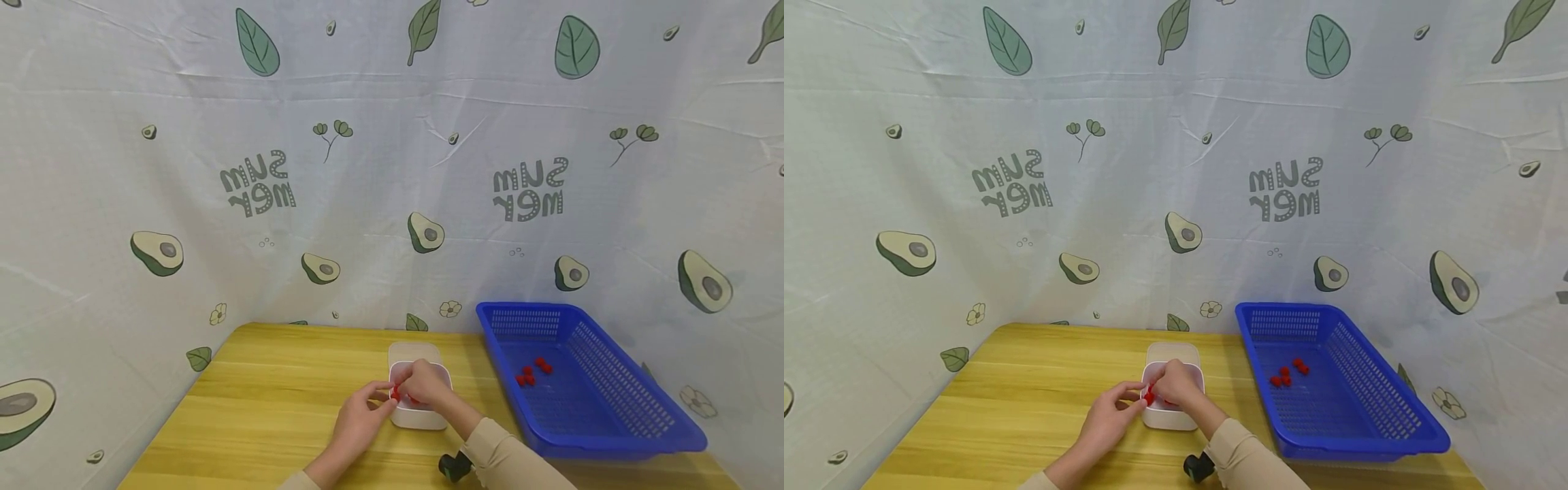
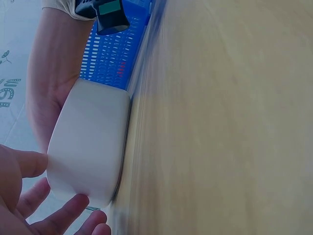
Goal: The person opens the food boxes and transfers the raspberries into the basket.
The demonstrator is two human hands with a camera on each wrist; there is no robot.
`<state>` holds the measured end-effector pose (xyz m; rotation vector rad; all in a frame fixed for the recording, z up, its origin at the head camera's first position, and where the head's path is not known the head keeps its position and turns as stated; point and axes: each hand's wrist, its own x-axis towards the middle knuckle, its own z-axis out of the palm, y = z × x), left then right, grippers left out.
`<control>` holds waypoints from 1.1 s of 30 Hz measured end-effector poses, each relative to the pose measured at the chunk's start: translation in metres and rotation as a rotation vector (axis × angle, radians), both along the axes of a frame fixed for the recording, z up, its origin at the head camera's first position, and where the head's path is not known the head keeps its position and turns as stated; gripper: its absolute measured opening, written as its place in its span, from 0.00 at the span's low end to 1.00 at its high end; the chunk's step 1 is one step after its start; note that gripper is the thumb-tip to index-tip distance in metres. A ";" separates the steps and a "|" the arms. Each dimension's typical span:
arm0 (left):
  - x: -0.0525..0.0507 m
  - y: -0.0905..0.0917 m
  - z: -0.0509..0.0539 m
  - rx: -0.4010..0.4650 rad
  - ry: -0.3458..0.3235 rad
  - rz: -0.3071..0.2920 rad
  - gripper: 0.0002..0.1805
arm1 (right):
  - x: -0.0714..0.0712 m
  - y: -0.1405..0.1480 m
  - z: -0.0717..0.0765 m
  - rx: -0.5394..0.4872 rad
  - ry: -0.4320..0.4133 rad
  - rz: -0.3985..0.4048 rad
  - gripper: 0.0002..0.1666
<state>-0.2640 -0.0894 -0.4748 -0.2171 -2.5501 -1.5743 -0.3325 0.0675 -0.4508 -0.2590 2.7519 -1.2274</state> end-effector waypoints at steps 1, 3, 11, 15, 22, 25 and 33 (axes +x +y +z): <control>0.000 0.000 0.000 0.003 0.001 -0.001 0.17 | -0.001 0.000 0.000 0.001 0.005 0.002 0.06; 0.000 0.000 0.001 0.005 0.000 -0.003 0.17 | -0.001 0.000 0.000 0.006 0.006 0.000 0.06; 0.001 0.000 0.002 0.016 -0.018 -0.011 0.17 | -0.002 -0.001 0.002 0.029 -0.016 -0.017 0.06; 0.001 0.000 0.003 0.008 -0.013 -0.008 0.18 | -0.002 -0.001 0.002 0.037 -0.010 -0.006 0.05; 0.001 0.000 0.004 0.008 -0.017 -0.014 0.18 | -0.002 0.000 0.003 0.037 -0.006 0.004 0.03; 0.001 0.000 0.004 0.007 -0.022 -0.012 0.18 | -0.001 0.000 0.004 0.039 -0.006 0.007 0.03; 0.000 0.000 0.003 0.003 -0.007 -0.011 0.18 | 0.000 0.000 0.004 0.047 0.014 0.024 0.03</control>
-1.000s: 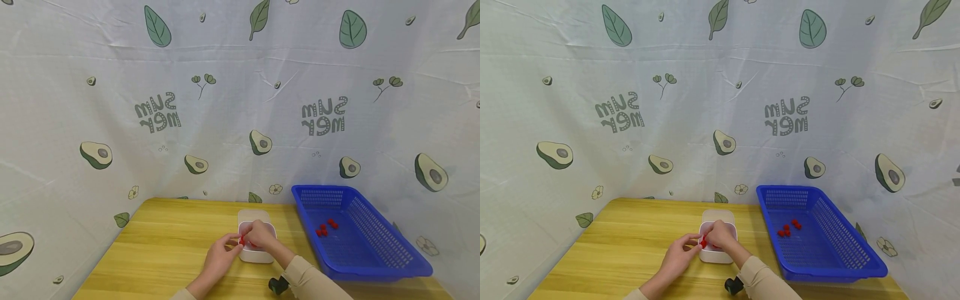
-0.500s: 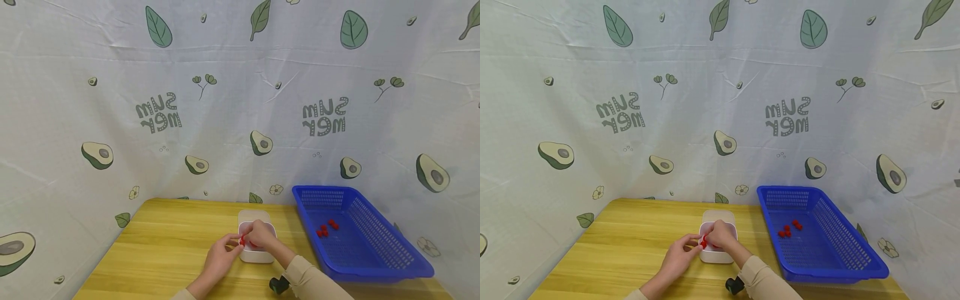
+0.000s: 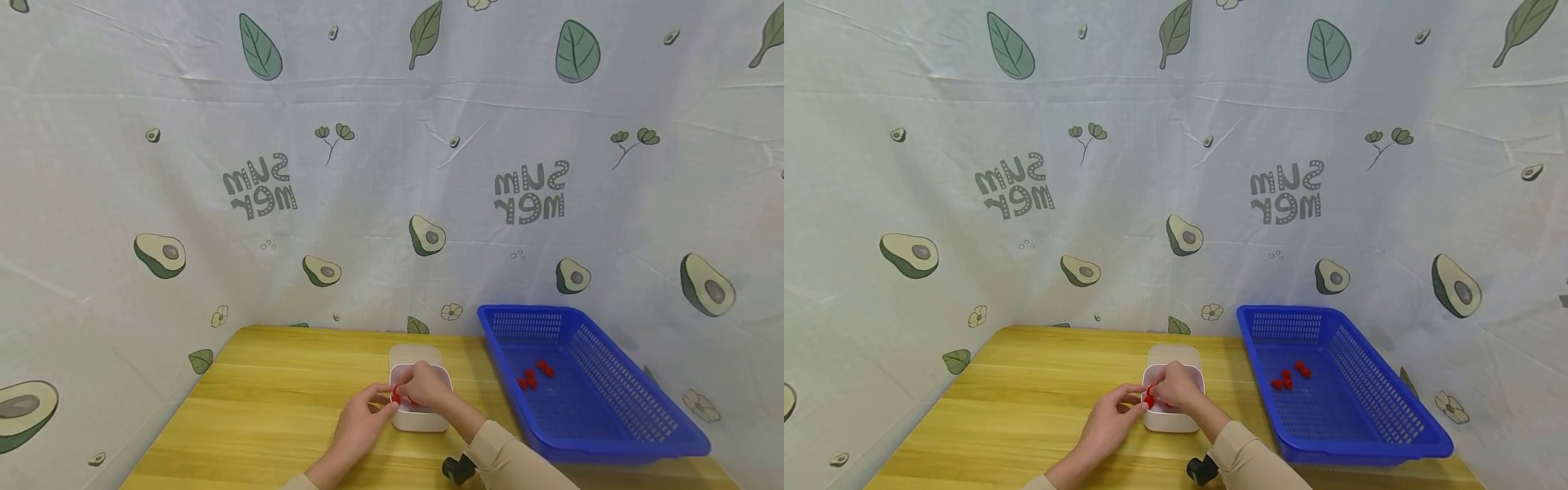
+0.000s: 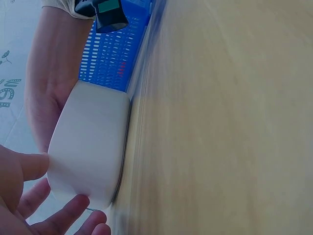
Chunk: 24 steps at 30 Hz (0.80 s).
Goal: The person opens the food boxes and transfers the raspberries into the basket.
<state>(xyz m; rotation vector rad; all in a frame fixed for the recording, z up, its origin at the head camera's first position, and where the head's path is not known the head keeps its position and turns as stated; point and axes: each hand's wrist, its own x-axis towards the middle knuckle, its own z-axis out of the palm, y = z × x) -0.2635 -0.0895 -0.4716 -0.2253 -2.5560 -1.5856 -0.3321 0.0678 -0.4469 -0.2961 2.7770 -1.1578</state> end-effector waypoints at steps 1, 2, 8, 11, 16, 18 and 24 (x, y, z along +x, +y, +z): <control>0.000 0.000 0.000 -0.002 0.002 0.000 0.17 | 0.000 0.000 0.000 -0.001 0.003 0.002 0.03; 0.000 0.000 0.000 -0.003 0.004 0.000 0.17 | 0.000 0.000 -0.001 -0.002 0.005 0.004 0.03; 0.000 0.000 -0.001 -0.006 0.007 0.000 0.17 | 0.000 0.002 0.003 -0.009 0.012 0.017 0.03; 0.000 0.000 -0.001 -0.009 0.008 0.002 0.17 | 0.000 0.003 0.008 0.014 0.005 0.009 0.04; 0.000 0.000 -0.001 -0.014 0.012 0.002 0.17 | 0.000 0.008 0.017 0.017 0.014 0.013 0.05; 0.001 0.000 0.000 -0.013 0.009 0.000 0.17 | 0.000 0.010 0.021 0.006 0.023 0.019 0.05; 0.000 0.001 0.000 -0.003 -0.007 0.000 0.18 | 0.003 0.016 0.034 -0.007 0.016 0.007 0.06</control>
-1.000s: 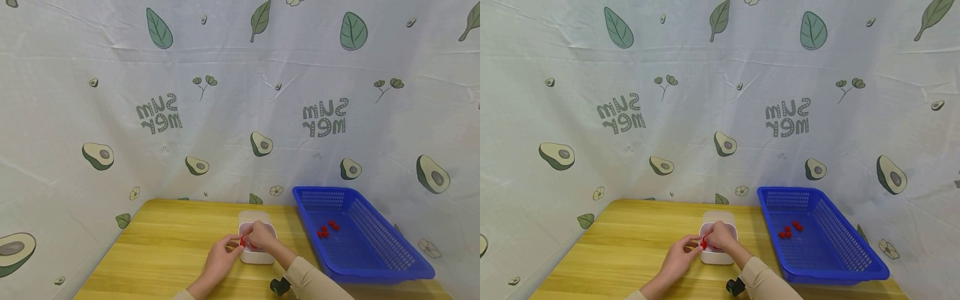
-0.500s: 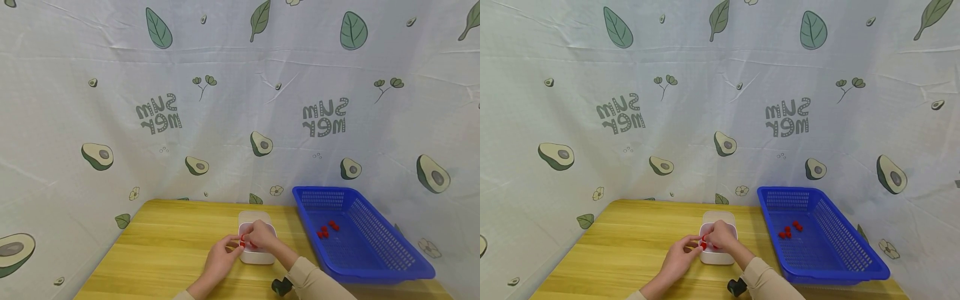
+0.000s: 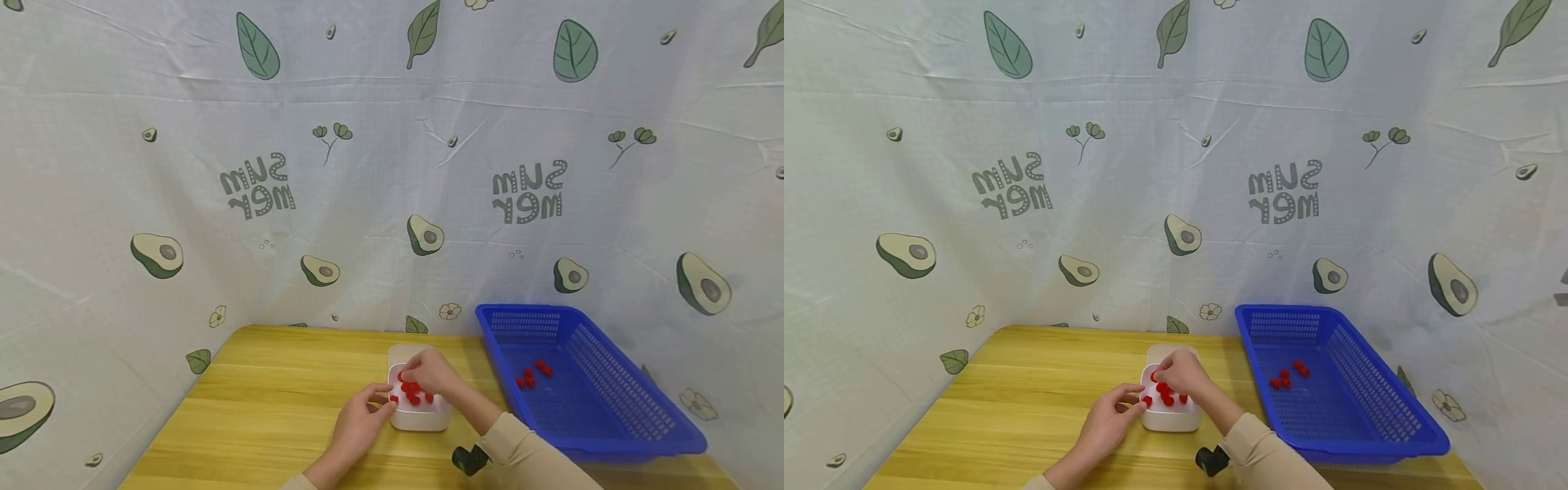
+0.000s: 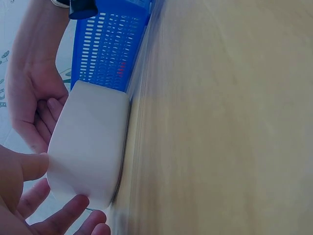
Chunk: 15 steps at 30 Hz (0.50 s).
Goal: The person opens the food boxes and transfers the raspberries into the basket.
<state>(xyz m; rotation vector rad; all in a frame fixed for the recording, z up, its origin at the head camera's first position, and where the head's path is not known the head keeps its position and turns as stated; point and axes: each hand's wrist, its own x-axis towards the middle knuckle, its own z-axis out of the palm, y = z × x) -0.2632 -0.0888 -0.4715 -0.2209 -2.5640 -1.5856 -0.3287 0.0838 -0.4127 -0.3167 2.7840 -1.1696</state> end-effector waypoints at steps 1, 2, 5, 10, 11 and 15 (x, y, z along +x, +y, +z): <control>0.000 0.000 0.000 0.002 -0.004 0.000 0.18 | 0.001 0.001 0.002 0.000 -0.006 -0.007 0.07; 0.000 0.000 0.000 0.003 -0.006 0.001 0.18 | 0.001 0.002 0.004 0.008 -0.003 -0.009 0.07; -0.001 0.000 0.000 -0.002 -0.013 0.006 0.18 | 0.002 0.005 0.009 0.018 -0.003 -0.023 0.08; 0.000 0.000 0.000 -0.005 -0.017 0.015 0.17 | 0.002 0.015 0.016 -0.013 -0.003 -0.055 0.06; 0.000 0.000 0.000 -0.005 -0.020 0.016 0.17 | 0.002 0.017 0.018 -0.020 -0.007 -0.065 0.06; -0.001 0.002 0.001 -0.006 -0.034 0.023 0.17 | 0.002 0.027 0.027 -0.041 -0.021 -0.097 0.06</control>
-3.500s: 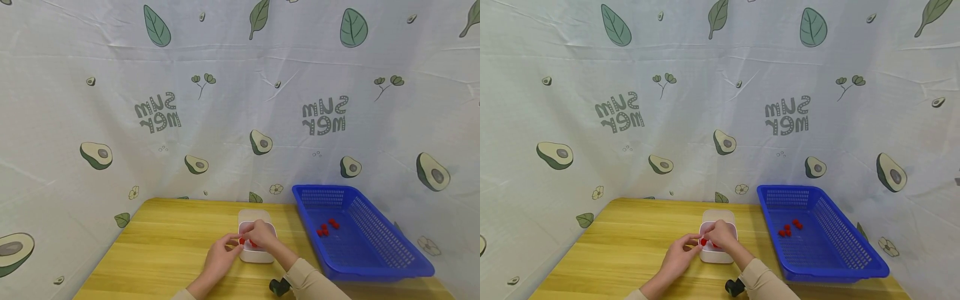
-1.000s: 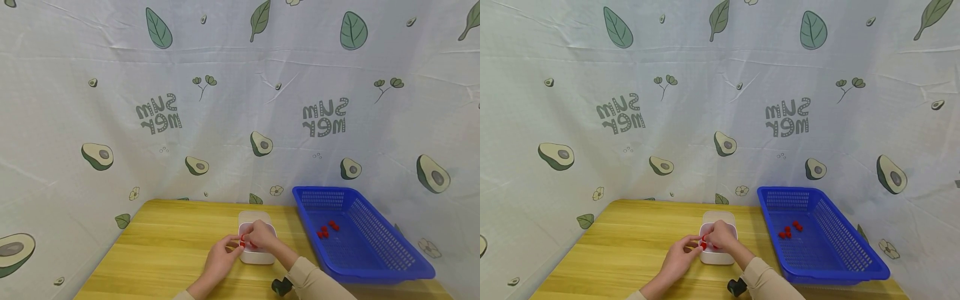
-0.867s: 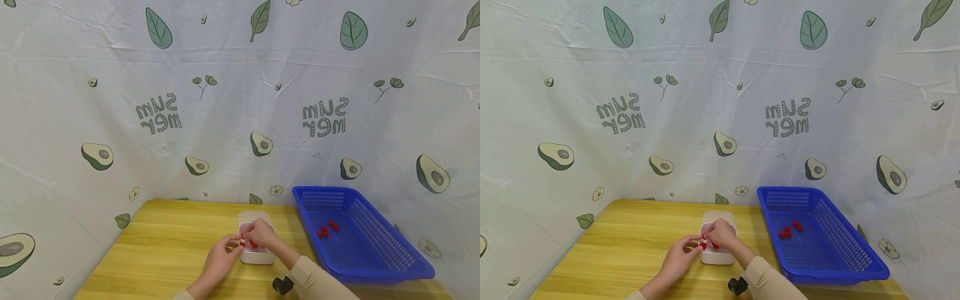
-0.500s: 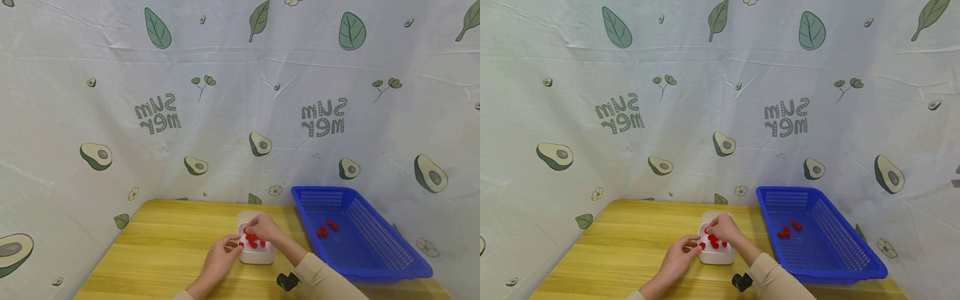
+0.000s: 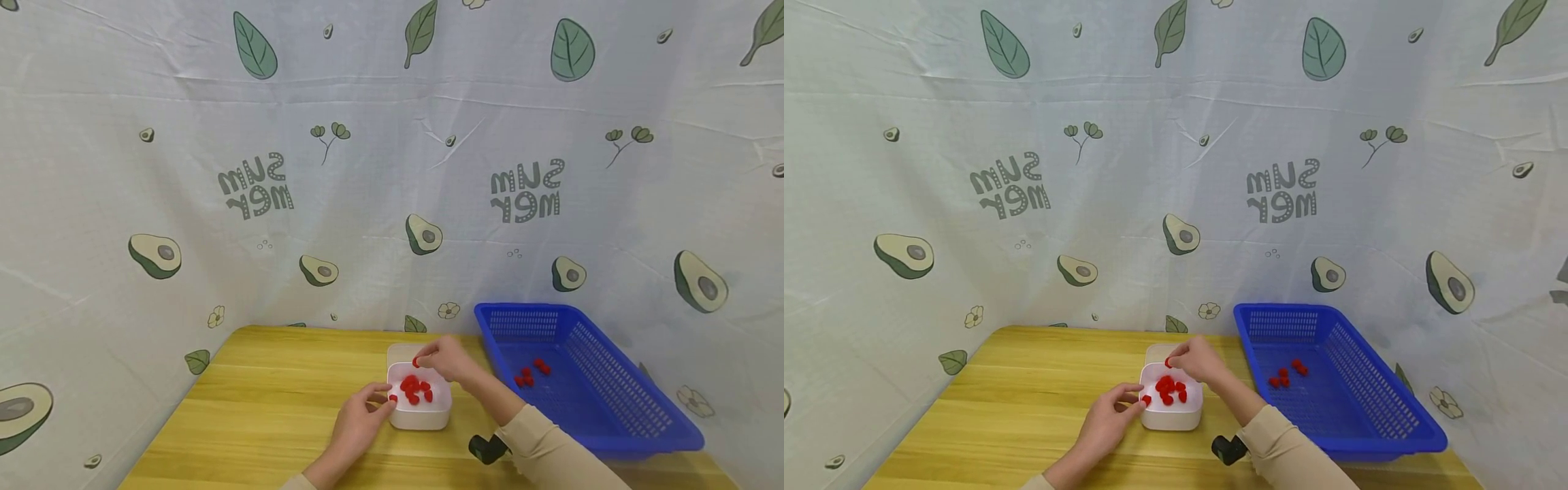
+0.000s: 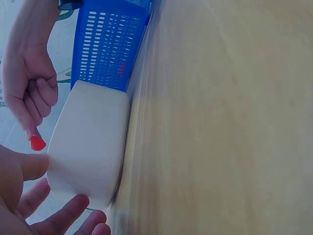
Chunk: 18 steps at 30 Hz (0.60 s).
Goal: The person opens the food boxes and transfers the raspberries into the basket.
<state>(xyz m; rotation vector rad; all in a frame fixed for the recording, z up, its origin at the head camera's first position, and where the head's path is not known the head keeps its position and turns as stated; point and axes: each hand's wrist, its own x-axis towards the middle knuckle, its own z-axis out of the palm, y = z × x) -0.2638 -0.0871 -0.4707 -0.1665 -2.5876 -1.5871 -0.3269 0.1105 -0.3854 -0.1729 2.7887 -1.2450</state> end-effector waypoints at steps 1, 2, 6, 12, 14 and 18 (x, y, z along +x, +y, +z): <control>0.000 0.000 0.000 -0.003 0.005 0.000 0.17 | 0.000 0.002 0.002 0.001 0.000 -0.005 0.06; 0.000 0.000 0.000 -0.002 0.000 0.001 0.17 | 0.000 0.004 0.005 -0.002 -0.003 -0.009 0.06; 0.000 0.000 0.001 0.002 -0.008 0.008 0.17 | 0.001 0.012 0.012 -0.010 -0.024 -0.034 0.07; 0.001 0.000 0.001 0.009 -0.004 0.003 0.17 | -0.001 0.025 0.020 0.019 -0.013 -0.055 0.09; 0.001 0.000 0.000 0.010 0.000 0.000 0.17 | -0.003 0.030 0.022 0.031 -0.001 -0.060 0.09; 0.001 0.000 0.001 0.013 0.002 -0.003 0.17 | -0.006 0.042 0.026 0.029 0.006 -0.069 0.11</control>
